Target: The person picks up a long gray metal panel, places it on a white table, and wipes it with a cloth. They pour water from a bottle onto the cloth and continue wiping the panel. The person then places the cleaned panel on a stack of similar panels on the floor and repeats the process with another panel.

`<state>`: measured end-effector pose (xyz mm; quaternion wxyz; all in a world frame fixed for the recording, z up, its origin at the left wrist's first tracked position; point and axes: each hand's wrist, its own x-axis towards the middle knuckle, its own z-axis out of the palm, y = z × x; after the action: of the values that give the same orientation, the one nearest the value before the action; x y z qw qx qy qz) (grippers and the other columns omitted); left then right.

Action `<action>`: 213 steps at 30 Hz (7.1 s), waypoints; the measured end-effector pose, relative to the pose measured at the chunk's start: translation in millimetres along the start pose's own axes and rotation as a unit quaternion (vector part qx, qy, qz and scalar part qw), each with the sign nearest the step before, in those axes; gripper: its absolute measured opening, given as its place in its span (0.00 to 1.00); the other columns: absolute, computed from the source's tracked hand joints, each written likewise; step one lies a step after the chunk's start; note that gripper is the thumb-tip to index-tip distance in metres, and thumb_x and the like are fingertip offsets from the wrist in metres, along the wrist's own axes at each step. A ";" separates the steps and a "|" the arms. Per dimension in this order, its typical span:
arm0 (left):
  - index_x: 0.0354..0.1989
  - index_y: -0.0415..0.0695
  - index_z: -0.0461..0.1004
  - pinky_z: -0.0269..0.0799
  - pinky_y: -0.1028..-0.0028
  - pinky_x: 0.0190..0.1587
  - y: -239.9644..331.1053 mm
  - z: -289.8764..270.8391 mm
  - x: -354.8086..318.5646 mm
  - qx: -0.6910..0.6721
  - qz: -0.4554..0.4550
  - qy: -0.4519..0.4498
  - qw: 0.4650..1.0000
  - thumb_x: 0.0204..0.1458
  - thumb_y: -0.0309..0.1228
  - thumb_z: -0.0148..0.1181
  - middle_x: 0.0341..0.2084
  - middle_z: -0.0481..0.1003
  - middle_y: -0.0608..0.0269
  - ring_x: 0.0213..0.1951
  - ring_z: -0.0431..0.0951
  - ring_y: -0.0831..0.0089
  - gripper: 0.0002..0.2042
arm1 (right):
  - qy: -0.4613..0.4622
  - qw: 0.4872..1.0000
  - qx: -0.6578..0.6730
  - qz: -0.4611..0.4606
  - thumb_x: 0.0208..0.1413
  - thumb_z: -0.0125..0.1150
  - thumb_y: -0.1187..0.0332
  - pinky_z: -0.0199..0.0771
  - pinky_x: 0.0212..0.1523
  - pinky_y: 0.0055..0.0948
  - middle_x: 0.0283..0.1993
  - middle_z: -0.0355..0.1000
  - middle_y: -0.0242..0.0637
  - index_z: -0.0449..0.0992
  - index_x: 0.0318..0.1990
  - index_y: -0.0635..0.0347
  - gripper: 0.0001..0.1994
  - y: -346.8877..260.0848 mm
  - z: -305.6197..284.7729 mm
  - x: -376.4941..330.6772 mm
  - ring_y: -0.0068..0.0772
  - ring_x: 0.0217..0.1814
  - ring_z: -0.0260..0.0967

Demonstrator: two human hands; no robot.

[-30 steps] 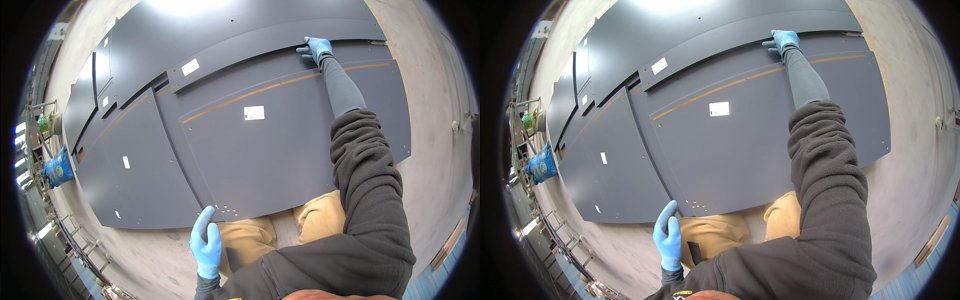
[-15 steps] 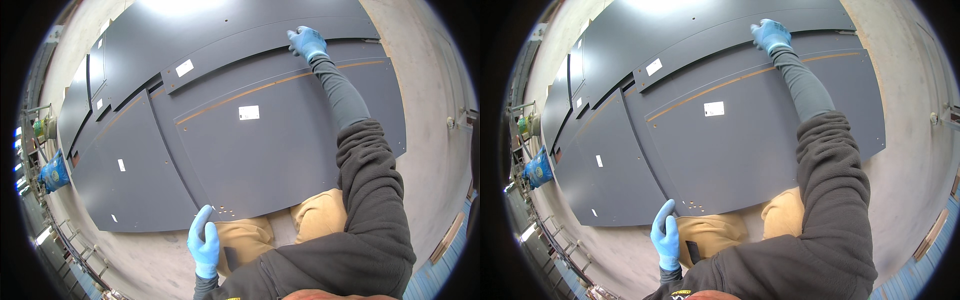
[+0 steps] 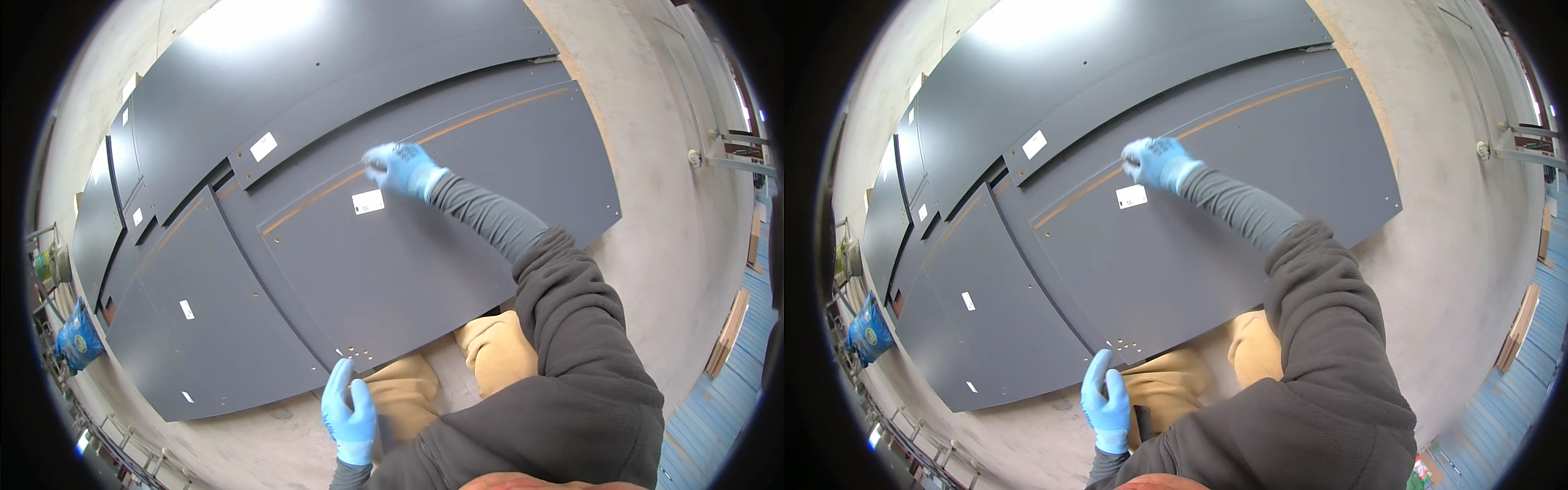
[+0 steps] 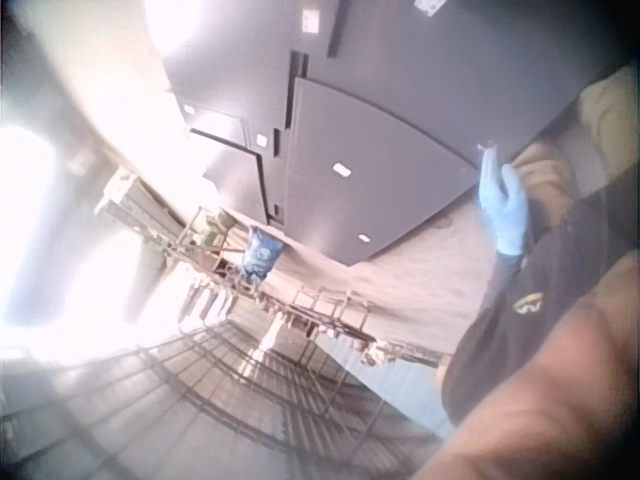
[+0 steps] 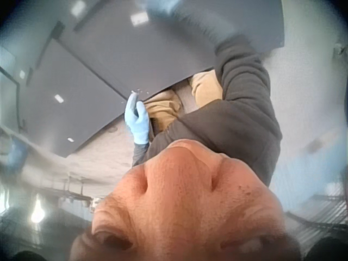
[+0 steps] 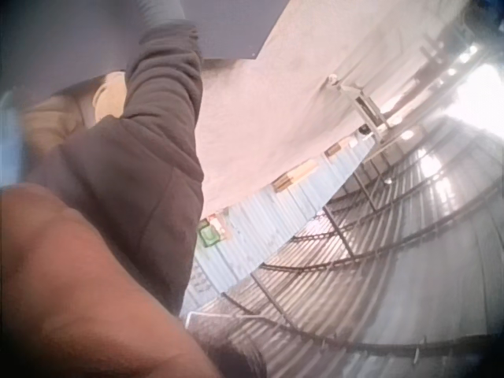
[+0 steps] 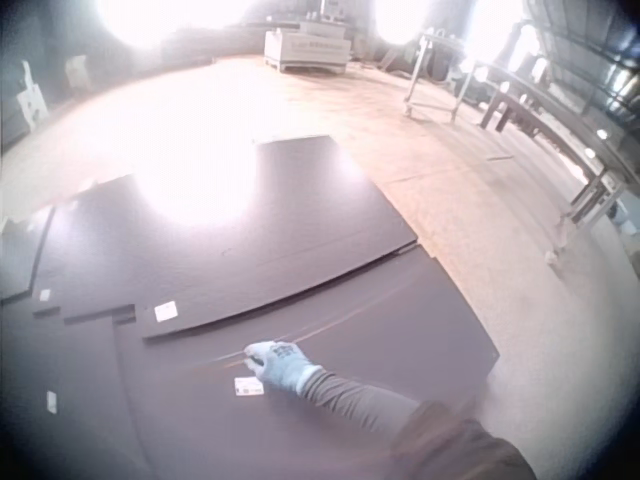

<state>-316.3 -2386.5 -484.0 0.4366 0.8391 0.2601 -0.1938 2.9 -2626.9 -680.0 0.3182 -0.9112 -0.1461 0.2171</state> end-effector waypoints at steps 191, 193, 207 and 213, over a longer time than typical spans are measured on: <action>0.56 0.41 0.76 0.83 0.59 0.50 -2009.3 -2153.6 -583.9 -0.820 -0.279 0.499 0.031 0.61 0.45 0.69 0.44 0.83 0.53 0.43 0.86 0.58 0.23 | -0.279 0.518 -0.333 -0.737 0.38 0.83 0.42 0.56 0.74 0.60 0.81 0.49 0.57 0.56 0.79 0.49 0.59 -2950.1 2100.1 -161.5 0.63 0.83 0.46; 0.36 0.42 0.80 0.75 0.68 0.31 -2018.9 -2154.0 -600.0 -0.704 -0.436 0.551 0.106 0.60 0.44 0.68 0.26 0.77 0.66 0.27 0.76 0.73 0.16 | -0.261 0.549 -0.264 -0.749 0.44 0.81 0.44 0.55 0.76 0.59 0.82 0.48 0.58 0.56 0.78 0.53 0.56 -2930.7 2075.7 -163.4 0.64 0.85 0.44; 0.71 0.33 0.67 0.62 0.58 0.74 -2223.5 -2215.2 -788.5 -0.280 -0.598 0.549 0.512 0.60 0.64 0.58 0.70 0.69 0.39 0.72 0.67 0.47 0.45 | -0.564 0.812 -0.104 0.106 0.69 0.66 0.58 0.80 0.56 0.29 0.54 0.80 0.34 0.77 0.61 0.59 0.20 -2713.4 1980.9 -205.3 0.26 0.53 0.78; 0.69 0.36 0.71 0.65 0.55 0.71 -2233.5 -2223.6 -791.4 -0.256 -0.656 0.431 0.564 0.58 0.70 0.52 0.64 0.74 0.38 0.68 0.71 0.44 0.47 | -0.535 0.823 -0.129 0.139 0.66 0.69 0.58 0.82 0.53 0.28 0.48 0.79 0.33 0.77 0.54 0.61 0.18 -2728.4 1991.3 -243.2 0.26 0.48 0.79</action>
<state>-2075.8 335.4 -249.4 0.2220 0.2747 0.9350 0.0328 -1529.7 362.5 -251.7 0.0356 -0.6956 -0.1916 0.6915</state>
